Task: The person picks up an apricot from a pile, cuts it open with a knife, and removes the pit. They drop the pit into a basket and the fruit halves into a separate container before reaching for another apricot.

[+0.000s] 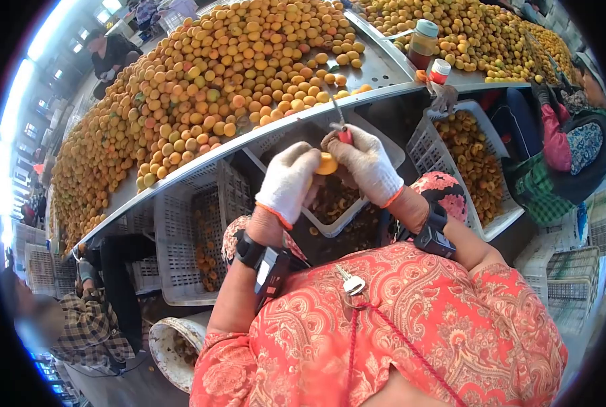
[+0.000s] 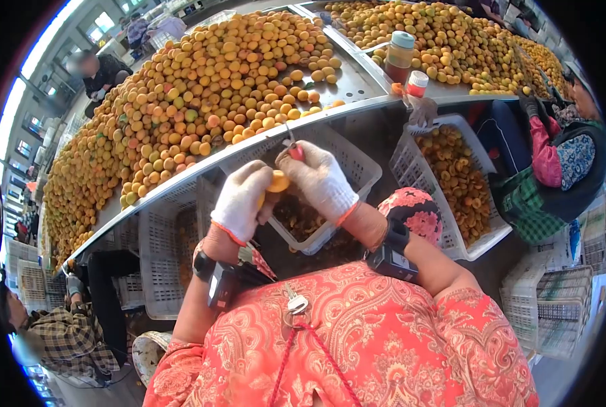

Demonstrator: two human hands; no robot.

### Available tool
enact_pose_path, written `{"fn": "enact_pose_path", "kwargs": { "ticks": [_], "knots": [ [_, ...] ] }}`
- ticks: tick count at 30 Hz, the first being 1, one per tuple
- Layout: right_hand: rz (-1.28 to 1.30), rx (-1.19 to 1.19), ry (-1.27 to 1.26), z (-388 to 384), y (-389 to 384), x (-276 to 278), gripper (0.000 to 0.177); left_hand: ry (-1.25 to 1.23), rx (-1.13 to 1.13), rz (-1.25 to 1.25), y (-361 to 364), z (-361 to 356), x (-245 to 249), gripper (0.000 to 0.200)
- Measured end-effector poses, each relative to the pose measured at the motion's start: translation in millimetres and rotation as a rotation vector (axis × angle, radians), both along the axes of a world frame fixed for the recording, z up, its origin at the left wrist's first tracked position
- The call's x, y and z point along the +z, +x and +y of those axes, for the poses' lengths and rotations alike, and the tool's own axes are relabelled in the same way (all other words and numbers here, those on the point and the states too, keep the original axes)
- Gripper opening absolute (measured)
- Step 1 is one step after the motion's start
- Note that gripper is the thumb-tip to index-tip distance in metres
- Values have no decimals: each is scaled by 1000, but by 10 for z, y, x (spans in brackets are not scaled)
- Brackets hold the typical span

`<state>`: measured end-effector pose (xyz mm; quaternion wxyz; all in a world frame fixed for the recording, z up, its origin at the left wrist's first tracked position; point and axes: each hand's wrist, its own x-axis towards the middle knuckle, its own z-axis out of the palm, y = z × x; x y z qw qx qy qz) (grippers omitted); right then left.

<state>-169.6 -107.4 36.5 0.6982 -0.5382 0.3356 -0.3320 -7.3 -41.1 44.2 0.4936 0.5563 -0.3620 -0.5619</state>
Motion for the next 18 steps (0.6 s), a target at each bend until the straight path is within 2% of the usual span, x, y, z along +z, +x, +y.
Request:
{"fn": "enact_pose_path", "kwargs": {
  "ticks": [2,4,5,6,7,8,9,10,12,14,16,18],
  "knots": [
    [43,30,21,-164,-21,-240,24,26,123,-69,250,64,16,20],
    [301,-16,-548,-308,-41,-436,26,76,323,-136,676,154,-32,21],
    [409,-76,-624,-379,-75,-587,32,78,353,-255,936,256,-40,22],
    [402,-77,-615,-403,-112,-629,32,117,363,-400,1343,356,-188,25],
    [478,-110,-581,-422,-139,-676,34,253,442,-641,1705,452,-303,33],
    [555,-143,-546,-442,-142,-718,35,242,305,-1285,2188,590,-458,44],
    [538,-126,-524,-433,-137,-718,35,448,402,-1414,2125,634,-261,49],
    [534,-127,-513,-418,-111,-697,35,466,541,-1583,2415,651,-391,43],
    [524,-17,-490,-396,-49,-685,34,2,646,-1009,2410,419,-310,38],
    [505,33,-472,-435,10,-743,32,16,538,-711,2137,53,-187,33],
    [510,94,-468,-466,64,-738,30,107,265,-1020,2119,-391,-300,33],
    [479,85,-480,-503,63,-751,28,271,106,-1417,2054,-836,-428,38]
  ]
}}
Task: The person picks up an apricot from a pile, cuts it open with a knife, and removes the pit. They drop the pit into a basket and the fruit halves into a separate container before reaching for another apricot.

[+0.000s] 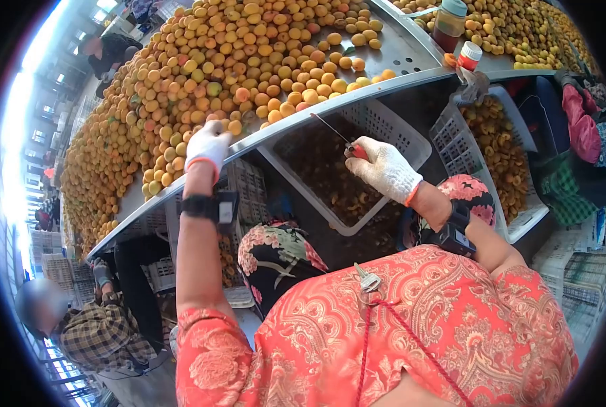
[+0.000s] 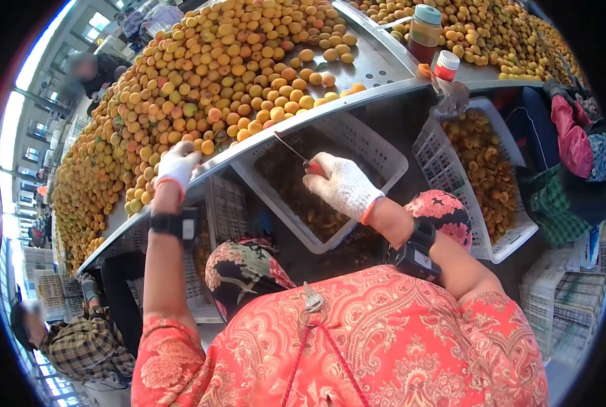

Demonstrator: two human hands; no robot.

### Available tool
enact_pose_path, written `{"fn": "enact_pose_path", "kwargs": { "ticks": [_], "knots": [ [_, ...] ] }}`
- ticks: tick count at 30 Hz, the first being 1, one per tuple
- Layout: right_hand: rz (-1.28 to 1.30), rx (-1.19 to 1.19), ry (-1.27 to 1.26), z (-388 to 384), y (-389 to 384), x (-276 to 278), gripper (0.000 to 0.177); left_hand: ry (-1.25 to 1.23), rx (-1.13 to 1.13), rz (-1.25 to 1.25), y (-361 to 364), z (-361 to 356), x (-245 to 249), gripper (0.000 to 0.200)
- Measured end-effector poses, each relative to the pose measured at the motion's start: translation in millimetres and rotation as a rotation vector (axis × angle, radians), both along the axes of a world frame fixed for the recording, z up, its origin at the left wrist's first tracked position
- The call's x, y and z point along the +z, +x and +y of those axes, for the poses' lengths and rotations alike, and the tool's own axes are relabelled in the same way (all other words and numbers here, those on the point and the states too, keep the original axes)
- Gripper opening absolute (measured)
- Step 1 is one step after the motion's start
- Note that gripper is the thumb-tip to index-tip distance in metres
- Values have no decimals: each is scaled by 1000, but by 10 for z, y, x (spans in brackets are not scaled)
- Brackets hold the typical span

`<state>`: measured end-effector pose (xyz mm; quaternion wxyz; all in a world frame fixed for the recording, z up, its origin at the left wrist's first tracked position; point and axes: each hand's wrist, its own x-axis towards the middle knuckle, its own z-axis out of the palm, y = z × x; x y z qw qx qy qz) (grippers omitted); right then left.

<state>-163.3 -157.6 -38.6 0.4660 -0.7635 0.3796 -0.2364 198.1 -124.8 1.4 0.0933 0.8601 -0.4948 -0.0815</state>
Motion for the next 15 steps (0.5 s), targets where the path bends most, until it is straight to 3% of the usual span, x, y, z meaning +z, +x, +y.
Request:
{"fn": "enact_pose_path", "kwargs": {
  "ticks": [3,7,12,14,15],
  "knots": [
    [41,-9,40,-63,-25,-4,29,263,-26,-176,-21,-458,-214,41],
    [61,-19,89,-132,-35,-61,29,453,-65,-206,-34,-676,-309,43],
    [-10,-37,151,-137,-51,10,22,307,-112,-158,19,-567,-304,43],
    [-128,-49,280,-109,-64,42,20,-151,-22,402,0,-357,-209,34],
    [-244,-57,406,-87,-62,69,17,-276,19,841,-292,-174,83,34]
  ]
}}
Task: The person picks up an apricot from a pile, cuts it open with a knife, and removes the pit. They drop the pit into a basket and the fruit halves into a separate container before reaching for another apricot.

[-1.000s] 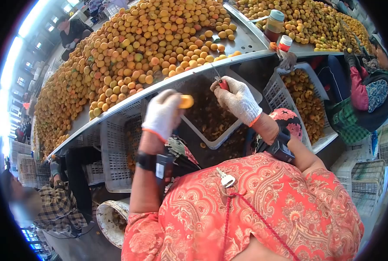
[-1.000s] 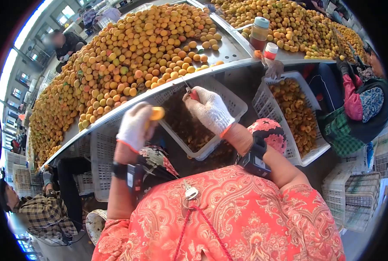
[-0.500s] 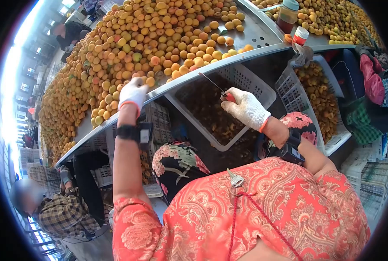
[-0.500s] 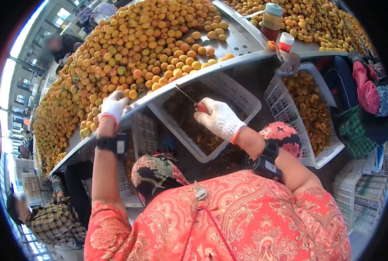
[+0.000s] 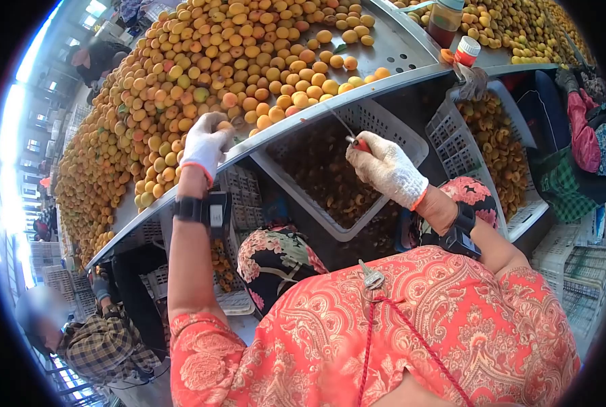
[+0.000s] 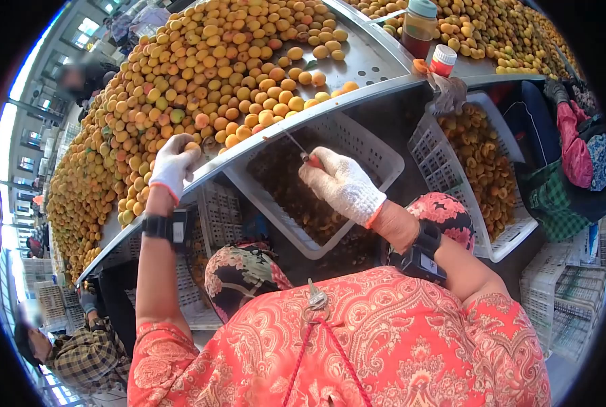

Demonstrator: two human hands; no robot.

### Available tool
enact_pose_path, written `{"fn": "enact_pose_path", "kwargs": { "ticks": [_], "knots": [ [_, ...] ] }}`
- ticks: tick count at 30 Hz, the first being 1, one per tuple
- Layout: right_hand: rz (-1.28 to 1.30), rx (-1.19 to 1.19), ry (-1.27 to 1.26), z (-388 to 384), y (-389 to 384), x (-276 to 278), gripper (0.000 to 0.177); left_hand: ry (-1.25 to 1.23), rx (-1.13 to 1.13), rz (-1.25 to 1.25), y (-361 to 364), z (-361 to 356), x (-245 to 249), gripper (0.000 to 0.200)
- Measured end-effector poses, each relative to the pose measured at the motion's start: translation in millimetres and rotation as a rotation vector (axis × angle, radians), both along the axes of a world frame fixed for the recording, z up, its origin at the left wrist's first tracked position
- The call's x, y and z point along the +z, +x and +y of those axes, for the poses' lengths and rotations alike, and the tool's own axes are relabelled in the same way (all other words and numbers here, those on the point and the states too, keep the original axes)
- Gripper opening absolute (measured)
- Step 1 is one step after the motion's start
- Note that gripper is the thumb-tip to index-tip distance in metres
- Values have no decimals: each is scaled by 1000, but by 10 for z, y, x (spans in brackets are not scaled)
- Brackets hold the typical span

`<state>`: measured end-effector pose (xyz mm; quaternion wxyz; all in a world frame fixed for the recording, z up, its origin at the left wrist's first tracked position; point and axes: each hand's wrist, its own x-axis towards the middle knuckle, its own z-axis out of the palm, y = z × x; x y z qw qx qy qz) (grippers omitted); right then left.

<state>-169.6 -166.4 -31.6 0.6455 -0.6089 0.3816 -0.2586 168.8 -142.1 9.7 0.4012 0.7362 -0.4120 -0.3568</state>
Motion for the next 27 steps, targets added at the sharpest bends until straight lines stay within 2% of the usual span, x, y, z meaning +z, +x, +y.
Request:
{"fn": "enact_pose_path", "kwargs": {
  "ticks": [1,3,5,7,9,12,16,19,27],
  "knots": [
    [-5,4,-3,23,5,45,17,-3,4,-5,-156,134,92,34],
    [-118,39,-44,86,5,169,17,-240,-50,395,-403,355,211,41],
    [-107,63,-53,172,22,272,19,-319,-117,472,-670,564,304,44],
    [-222,112,-97,278,55,308,21,-314,-103,548,-924,745,404,46],
    [-287,145,-129,366,68,344,24,-381,-127,761,-1092,870,431,47],
    [-202,219,-86,491,59,437,27,-439,-123,745,-1279,935,447,48],
    [-105,217,-428,584,47,541,28,-469,-106,726,-1442,994,509,43],
    [-26,264,-350,582,-23,601,26,-472,-114,738,-1531,1010,540,41],
    [46,185,-466,655,-19,557,29,-550,-73,768,-1688,979,468,39]
  ]
}}
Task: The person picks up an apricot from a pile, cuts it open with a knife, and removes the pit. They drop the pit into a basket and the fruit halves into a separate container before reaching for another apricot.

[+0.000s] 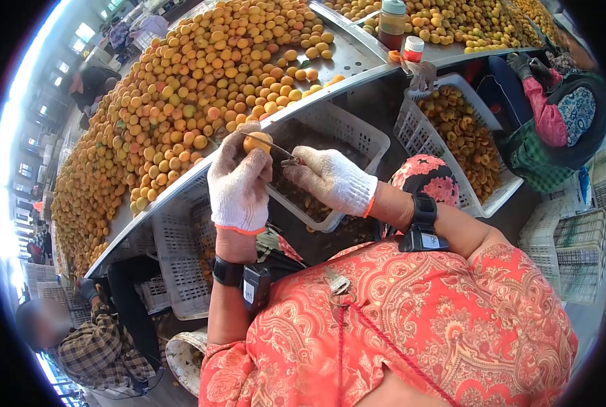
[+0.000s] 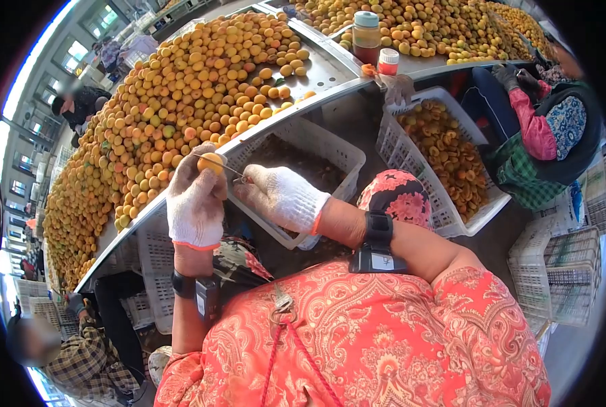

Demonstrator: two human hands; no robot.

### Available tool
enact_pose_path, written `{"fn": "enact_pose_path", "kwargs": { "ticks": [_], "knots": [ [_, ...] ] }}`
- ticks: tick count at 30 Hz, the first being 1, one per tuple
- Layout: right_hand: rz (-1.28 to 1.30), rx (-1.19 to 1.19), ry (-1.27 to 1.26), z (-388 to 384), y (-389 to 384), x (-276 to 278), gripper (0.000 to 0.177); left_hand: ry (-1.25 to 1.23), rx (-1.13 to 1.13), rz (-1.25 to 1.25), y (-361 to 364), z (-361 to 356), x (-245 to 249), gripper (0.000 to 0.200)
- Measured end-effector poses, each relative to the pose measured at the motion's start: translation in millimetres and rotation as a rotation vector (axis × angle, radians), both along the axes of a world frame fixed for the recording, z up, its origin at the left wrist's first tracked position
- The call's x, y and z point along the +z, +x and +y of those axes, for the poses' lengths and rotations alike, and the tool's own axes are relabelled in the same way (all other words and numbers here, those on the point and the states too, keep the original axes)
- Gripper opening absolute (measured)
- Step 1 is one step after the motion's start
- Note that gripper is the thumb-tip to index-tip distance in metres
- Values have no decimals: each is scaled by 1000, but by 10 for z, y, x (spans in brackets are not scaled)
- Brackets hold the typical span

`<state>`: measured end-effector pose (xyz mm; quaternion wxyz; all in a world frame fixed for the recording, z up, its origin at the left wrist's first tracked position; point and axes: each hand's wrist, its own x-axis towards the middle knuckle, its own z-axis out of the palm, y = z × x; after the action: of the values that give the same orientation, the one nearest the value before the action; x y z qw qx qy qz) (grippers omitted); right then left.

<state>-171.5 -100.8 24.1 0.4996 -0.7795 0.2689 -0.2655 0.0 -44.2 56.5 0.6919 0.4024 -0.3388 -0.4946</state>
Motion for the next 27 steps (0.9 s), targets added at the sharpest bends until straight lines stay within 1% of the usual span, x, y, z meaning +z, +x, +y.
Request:
{"fn": "enact_pose_path", "kwargs": {
  "ticks": [1,2,3,6,8,10,11,12,13,14,16,17,18,20,21,23,24,25,26,27],
  "knots": [
    [-16,-12,-53,0,7,-14,30,-1,-3,1,-31,-5,-1,39],
    [-16,-13,-52,9,9,-20,30,-17,11,43,-64,0,-2,41],
    [2,-14,-24,20,14,-23,30,-35,25,86,-82,3,-1,42],
    [19,-21,13,16,50,-59,31,-70,63,76,-85,-31,-64,46],
    [18,-33,29,44,72,-62,32,-83,50,104,-59,-74,-180,45],
    [108,-103,-59,74,108,-2,31,-104,36,130,-67,-113,-247,45],
    [108,-105,-58,82,143,-24,31,-105,16,210,-117,-118,-270,45],
    [55,-164,-153,89,184,-70,31,-106,-4,290,-149,-117,-302,45],
    [1,-223,-249,94,204,-98,30,-80,-50,330,-148,-115,-383,46],
    [2,-223,-248,96,204,-100,30,-78,-50,330,-170,-126,-386,46],
    [34,-216,-226,91,197,-90,29,16,78,435,-231,-169,-376,42],
    [36,-217,-227,91,189,-83,29,34,64,410,-264,-154,-290,37],
    [35,-226,-216,93,180,-72,28,34,63,411,-275,-140,-283,37],
    [35,-237,-205,105,167,-21,27,3,7,144,-284,-111,-282,34],
    [76,-227,-165,115,159,28,29,4,6,145,-274,-122,-291,34],
    [121,-218,-125,131,169,3,31,108,26,242,-245,-156,-342,37],
    [89,-210,-149,127,203,-102,28,100,19,242,-252,-142,-363,37],
    [53,-211,-193,75,214,-204,26,187,49,328,-273,-126,-373,38],
    [33,-170,-537,38,196,-358,29,256,65,409,-299,-159,-371,39],
    [-51,-181,-476,3,255,-547,32,221,24,363,-270,-171,-409,41]
  ]
}}
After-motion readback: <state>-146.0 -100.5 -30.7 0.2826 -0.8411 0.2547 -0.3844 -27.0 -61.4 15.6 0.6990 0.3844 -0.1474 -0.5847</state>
